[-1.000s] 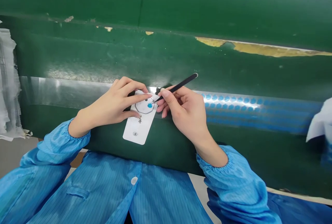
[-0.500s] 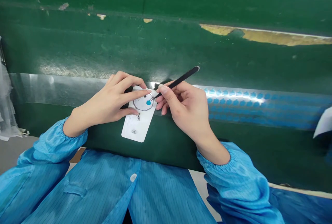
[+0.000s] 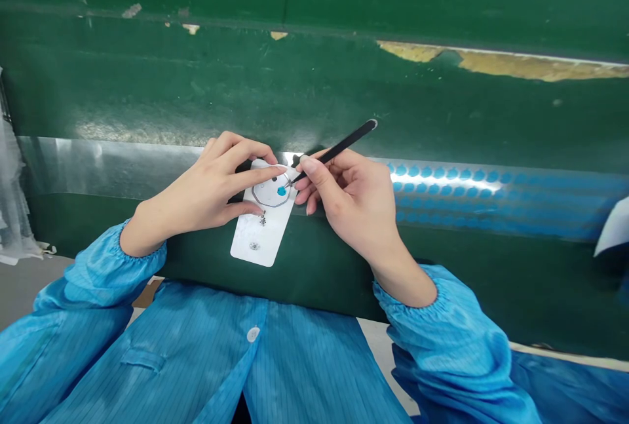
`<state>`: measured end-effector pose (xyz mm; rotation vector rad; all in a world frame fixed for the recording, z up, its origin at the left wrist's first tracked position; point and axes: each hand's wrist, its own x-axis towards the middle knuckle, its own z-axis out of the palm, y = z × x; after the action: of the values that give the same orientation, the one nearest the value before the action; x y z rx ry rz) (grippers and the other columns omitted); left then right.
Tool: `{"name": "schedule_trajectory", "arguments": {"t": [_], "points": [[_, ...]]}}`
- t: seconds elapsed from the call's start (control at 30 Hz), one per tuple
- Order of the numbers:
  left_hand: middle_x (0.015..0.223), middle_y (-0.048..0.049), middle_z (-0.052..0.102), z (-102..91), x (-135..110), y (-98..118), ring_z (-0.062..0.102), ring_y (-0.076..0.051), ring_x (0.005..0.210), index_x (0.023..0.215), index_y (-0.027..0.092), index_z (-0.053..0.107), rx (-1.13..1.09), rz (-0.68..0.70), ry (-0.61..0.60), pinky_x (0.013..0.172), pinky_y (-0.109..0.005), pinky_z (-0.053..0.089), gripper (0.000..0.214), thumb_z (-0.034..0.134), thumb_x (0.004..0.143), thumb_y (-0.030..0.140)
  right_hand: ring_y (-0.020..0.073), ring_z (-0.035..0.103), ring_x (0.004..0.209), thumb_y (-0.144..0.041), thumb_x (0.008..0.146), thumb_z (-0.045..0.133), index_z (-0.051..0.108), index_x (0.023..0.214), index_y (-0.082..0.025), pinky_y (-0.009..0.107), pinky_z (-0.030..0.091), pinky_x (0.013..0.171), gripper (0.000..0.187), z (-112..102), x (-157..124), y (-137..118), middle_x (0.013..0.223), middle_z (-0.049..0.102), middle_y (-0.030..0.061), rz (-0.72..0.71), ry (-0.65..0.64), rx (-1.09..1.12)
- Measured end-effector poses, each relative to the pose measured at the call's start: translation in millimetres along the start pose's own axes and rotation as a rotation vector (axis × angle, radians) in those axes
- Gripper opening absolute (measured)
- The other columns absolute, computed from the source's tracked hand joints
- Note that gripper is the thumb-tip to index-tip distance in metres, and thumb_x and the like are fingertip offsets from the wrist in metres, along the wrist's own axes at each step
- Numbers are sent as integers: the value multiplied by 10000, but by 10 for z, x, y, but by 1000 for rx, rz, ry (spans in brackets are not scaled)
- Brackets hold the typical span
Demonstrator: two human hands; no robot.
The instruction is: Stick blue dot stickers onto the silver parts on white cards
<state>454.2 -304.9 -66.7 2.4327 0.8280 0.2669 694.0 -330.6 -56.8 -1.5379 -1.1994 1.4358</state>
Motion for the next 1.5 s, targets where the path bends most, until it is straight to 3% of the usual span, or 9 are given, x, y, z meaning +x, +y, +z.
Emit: {"name": "schedule_trajectory", "arguments": {"t": [0.57,0.73,0.87,1.03,1.27,1.37,1.5], "points": [[1445,-150,570,-11,11,1,518,-372,1282,1484,260,510,-11,-14,-16,1017,-571,466,652,813,907,231,134,670,491,-499,958,787,757,884,-196,249,550,433,314,8,1,30,681,736,19,-12,3,-16],[1460,-159,578,-53,23,48,536,-362,1287,1462,204,512,51,-24,-39,1021,-532,484,629,814,911,241,140,677,494,-504,967,774,758,881,-197,255,550,441,319,4,-3,64,684,742,23,-24,9,-54],[1485,-195,579,-85,-24,229,550,-369,1342,1445,123,492,142,-54,-48,1060,-509,499,583,763,959,298,136,661,473,-543,964,761,749,879,-209,259,549,438,345,15,1,77,674,737,16,-48,17,-69],[1612,-237,482,19,-179,418,477,-406,1493,1406,127,556,263,-49,-26,1151,-547,471,420,653,1029,284,134,643,457,-588,949,754,732,886,-224,262,547,436,370,19,13,81,660,726,2,-66,4,-46],[1674,-241,395,165,-278,416,395,-412,1562,1543,145,486,277,-65,-6,1239,-595,403,559,632,1041,343,151,642,477,-661,922,743,716,892,-237,300,560,471,426,33,9,88,664,716,3,-59,-23,15],[1674,-249,391,150,-281,441,401,-421,1555,1540,134,488,300,-67,-20,1239,-590,388,561,631,1039,341,167,654,506,-675,908,751,705,882,-247,316,563,485,431,35,-8,86,670,706,8,-66,26,51],[1639,-256,435,76,-199,490,437,-417,1510,1507,104,478,254,-117,-30,1191,-565,402,573,674,1009,309,170,642,558,-658,949,710,653,844,-264,323,550,521,412,20,-15,106,695,667,10,-129,195,110]]}}
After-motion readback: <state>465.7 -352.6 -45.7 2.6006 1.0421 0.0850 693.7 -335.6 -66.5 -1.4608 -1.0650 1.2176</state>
